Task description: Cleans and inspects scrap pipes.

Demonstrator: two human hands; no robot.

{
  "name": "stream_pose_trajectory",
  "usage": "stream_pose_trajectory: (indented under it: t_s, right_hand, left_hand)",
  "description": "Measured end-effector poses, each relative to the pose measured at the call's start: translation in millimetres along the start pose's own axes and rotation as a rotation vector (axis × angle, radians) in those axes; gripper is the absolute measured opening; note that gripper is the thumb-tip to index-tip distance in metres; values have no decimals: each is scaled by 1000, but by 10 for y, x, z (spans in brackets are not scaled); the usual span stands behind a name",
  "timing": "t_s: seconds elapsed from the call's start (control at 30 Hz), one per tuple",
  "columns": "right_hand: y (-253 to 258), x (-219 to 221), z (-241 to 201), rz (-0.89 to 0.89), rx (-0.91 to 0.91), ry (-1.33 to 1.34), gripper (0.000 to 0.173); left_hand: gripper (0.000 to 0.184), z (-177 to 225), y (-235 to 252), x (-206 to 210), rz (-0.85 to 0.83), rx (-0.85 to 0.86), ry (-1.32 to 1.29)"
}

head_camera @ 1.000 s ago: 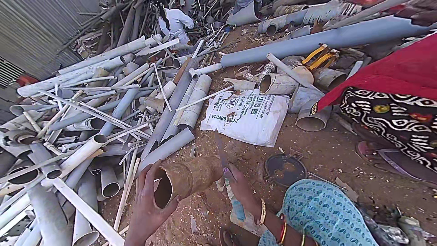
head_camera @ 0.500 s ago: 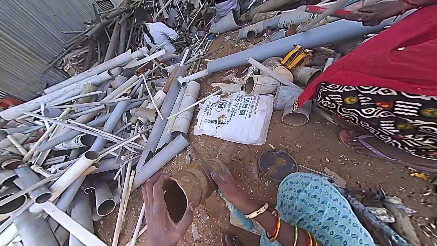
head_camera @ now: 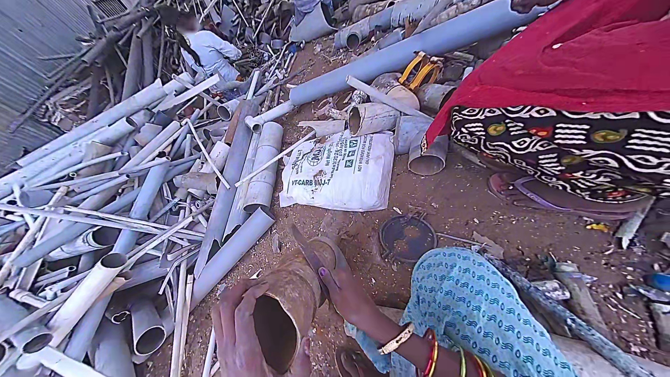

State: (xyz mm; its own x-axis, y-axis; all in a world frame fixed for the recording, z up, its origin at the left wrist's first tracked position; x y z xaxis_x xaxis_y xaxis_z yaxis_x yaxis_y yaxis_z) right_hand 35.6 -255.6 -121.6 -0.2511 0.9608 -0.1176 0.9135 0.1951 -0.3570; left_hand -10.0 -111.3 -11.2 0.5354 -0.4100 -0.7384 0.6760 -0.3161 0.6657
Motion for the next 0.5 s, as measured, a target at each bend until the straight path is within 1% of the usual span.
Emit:
stream_pose_trajectory:
  t_s: [0.1,0.2,0.27,0.33,0.4,0.5]
  right_hand:
    - [-68,26,-78,-24,-28,35,46]
    - [-4,-12,-157,-35,-56,-92,48]
    - [97,-40,-126,-30,-52,-141,49]
    - [122,-74,-101,-20,-36,-133,50]
    - [33,-99,-110,-20,-33,-98,48]
    - [-82,-124,-186,-19,-68,-91,47]
  left_hand:
    - [91,-45,37,14,8,-18,-2]
    - [89,-114,70,20,27,-10,-35]
    - [87,-99,73,32,37,13,-46]
    - [87,-56,89,43,38,46,-42]
    - [86,-11,81,51,27,58,-44]
    - [87,15,74,62,20,52,-39]
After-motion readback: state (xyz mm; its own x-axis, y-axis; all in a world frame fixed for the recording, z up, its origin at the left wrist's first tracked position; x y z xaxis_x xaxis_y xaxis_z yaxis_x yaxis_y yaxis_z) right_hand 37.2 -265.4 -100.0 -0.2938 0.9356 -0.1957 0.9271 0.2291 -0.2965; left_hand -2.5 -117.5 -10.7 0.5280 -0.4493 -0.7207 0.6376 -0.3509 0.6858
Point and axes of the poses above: each hand's wrist, its own y-axis towards the middle knuckle, its own x-axis out of the palm, z = x × y, the point moved 5 cm from there along y, towards the middle knuckle, and after that the axes turned 5 degrees about z, right-handed, at the moved point
